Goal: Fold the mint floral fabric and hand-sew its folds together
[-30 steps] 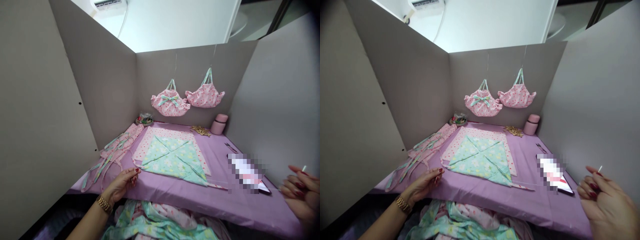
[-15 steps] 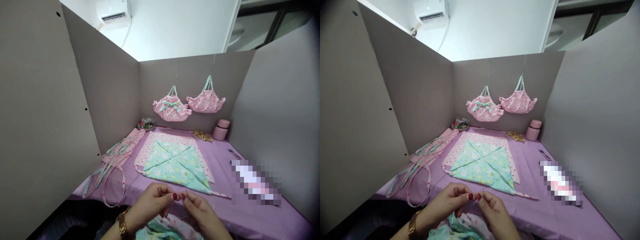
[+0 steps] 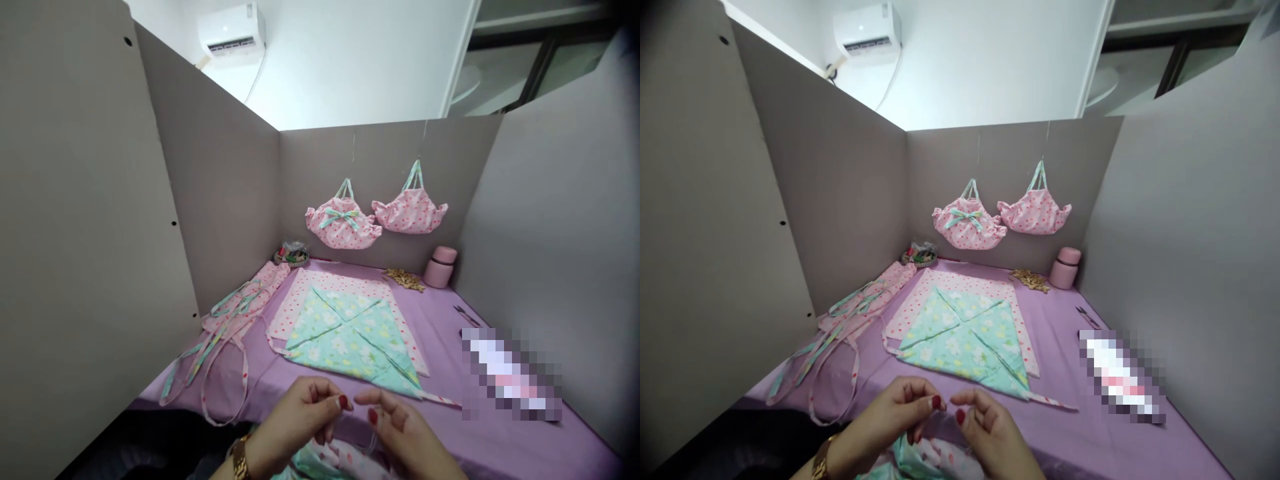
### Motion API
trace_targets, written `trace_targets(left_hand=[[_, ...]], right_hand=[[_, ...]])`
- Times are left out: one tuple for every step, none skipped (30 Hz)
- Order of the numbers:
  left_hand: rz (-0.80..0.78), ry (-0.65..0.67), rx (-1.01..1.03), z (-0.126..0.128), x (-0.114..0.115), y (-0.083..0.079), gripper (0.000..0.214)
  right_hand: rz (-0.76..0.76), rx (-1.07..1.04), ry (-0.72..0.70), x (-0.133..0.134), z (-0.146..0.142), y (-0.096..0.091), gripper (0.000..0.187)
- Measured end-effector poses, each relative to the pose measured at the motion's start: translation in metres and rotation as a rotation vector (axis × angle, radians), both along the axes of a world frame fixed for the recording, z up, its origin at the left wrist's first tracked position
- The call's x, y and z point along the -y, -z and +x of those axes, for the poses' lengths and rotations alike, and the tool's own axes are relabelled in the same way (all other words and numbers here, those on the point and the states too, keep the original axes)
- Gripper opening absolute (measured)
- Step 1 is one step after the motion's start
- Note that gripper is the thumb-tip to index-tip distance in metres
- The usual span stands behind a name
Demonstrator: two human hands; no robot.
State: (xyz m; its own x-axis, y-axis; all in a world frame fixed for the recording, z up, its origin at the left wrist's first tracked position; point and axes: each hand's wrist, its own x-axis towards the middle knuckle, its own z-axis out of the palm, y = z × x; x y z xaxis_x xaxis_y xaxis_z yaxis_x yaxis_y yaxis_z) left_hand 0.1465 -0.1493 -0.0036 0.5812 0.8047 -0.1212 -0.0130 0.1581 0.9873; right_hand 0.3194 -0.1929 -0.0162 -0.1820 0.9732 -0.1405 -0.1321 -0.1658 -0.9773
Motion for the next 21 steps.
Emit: trace_targets(left_hand=[[0.007,0.003,-0.001,0.000,0.000,0.000,0.039],[0.011,0.006,-0.005,0.000,0.000,0.001,0.040],[0.014,0.011,-0.009,0.000,0.001,0.002,0.040],[0.017,0.013,-0.014,0.000,0.001,0.003,0.040],[0.019,0.013,-0.017,0.000,0.001,0.004,0.040],[0.019,0.015,-0.021,-0.001,0.001,0.006,0.041],[0.019,0.017,-0.027,-0.001,0.001,0.007,0.042],[0.016,0.016,-0.034,-0.001,0.000,0.007,0.043],[0.012,0.014,-0.043,0.000,-0.002,0.007,0.045],[0.011,0.013,-0.056,0.001,-0.005,0.006,0.046],[0.015,0.015,-0.069,0.003,-0.009,0.003,0.048],[0.026,0.016,-0.081,0.005,-0.014,-0.001,0.048],[0.047,0.021,-0.090,0.009,-0.021,-0.006,0.048],[0.080,0.029,-0.093,0.013,-0.028,-0.012,0.046],[0.120,0.035,-0.089,0.020,-0.037,-0.019,0.043],[0.160,0.036,-0.080,0.027,-0.047,-0.026,0.039],[0.198,0.030,-0.065,0.037,-0.058,-0.034,0.034],[0.226,0.024,-0.047,0.047,-0.069,-0.041,0.030],[0.245,0.016,-0.029,0.060,-0.080,-0.048,0.026],[0.259,0.009,-0.011,0.073,-0.092,-0.054,0.022],[0.272,0.002,0.005,0.087,-0.103,-0.059,0.019]], right_hand=[[0.028,0.016,-0.054,0.000,0.000,0.002,0.045],[0.046,0.031,-0.093,0.000,0.000,0.004,0.044],[0.046,0.040,-0.108,0.000,0.001,0.006,0.045],[0.030,0.042,-0.103,0.001,0.002,0.006,0.046],[0.009,0.035,-0.078,0.002,0.004,0.006,0.046],[0.000,0.022,-0.044,0.002,0.006,0.005,0.046],[0.001,0.020,-0.006,0.002,0.010,0.002,0.046],[0.007,0.038,0.033,0.001,0.014,-0.002,0.046],[0.021,0.073,0.071,-0.002,0.020,-0.009,0.044],[0.045,0.112,0.121,-0.006,0.026,-0.018,0.042],[0.081,0.155,0.190,-0.012,0.034,-0.030,0.040],[0.119,0.196,0.260,-0.020,0.043,-0.044,0.037],[0.180,0.218,0.368,-0.029,0.054,-0.061,0.033],[0.256,0.263,0.456,-0.040,0.066,-0.080,0.026],[0.298,0.281,0.514,-0.052,0.078,-0.100,0.019],[0.321,0.293,0.552,-0.065,0.092,-0.121,0.012],[0.336,0.311,0.587,-0.078,0.106,-0.141,0.009],[0.351,0.334,0.639,-0.091,0.119,-0.160,0.008],[0.367,0.358,0.701,-0.103,0.133,-0.178,0.009],[0.387,0.383,0.772,-0.114,0.146,-0.194,0.010],[0.415,0.414,0.841,-0.125,0.158,-0.209,0.013]])
